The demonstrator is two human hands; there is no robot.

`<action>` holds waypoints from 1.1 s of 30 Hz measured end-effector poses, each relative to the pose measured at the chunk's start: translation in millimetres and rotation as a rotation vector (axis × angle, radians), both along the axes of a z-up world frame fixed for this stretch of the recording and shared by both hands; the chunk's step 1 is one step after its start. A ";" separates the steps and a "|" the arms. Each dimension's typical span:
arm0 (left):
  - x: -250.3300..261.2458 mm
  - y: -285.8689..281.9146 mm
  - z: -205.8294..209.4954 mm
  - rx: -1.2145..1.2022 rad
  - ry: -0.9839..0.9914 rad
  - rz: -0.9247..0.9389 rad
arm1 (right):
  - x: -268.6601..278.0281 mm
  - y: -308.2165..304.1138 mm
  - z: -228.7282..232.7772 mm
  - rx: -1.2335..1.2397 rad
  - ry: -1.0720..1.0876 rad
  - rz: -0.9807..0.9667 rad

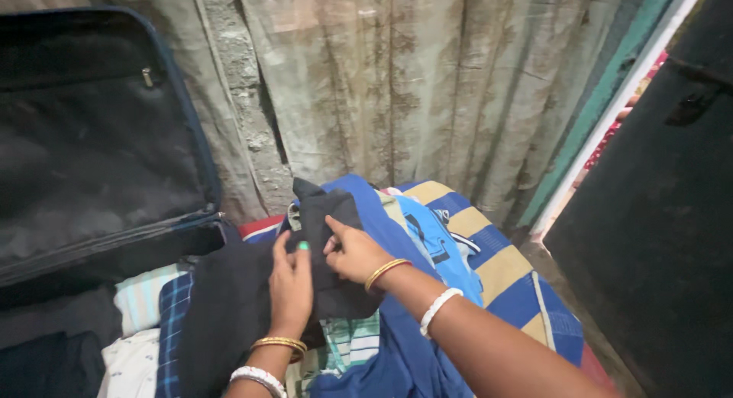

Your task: The person folds several garments by hand and places them into an open suitcase. Items handled include a black t-shirt, a blue t-shirt, and a green-and-white striped shirt. The person smooths each item before folding and stacking them inside the suitcase.

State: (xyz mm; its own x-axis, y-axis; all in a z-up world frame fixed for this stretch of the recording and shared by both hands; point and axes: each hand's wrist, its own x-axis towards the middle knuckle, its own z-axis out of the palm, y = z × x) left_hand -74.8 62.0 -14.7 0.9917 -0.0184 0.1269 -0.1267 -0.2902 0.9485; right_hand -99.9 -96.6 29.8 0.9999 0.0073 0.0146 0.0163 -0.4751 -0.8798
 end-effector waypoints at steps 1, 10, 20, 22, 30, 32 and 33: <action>-2.2 1.2 0.6 0.029 -0.147 -0.039 | 0.0 3.2 1.2 -0.089 -0.072 0.016; -11.3 -3.7 0.7 0.369 -0.214 -0.111 | -23.2 7.3 28.6 -0.493 -0.289 -0.463; -20.2 -9.4 27.2 0.220 -0.300 -0.215 | 3.0 -30.0 7.1 -0.022 -0.049 -0.337; -21.1 -19.1 37.0 0.162 -0.359 -0.262 | 13.2 -50.5 7.9 0.000 -0.092 -0.380; -60.3 -57.0 72.0 0.709 0.052 -0.488 | -13.8 -127.7 42.2 -0.424 -0.127 -0.462; -66.0 -61.7 61.0 0.501 -0.266 -0.355 | -30.2 -118.1 58.4 -0.497 -0.125 -0.465; -63.6 -66.3 54.3 0.395 -0.420 -0.286 | -36.8 -107.7 66.9 -0.558 -0.100 -0.464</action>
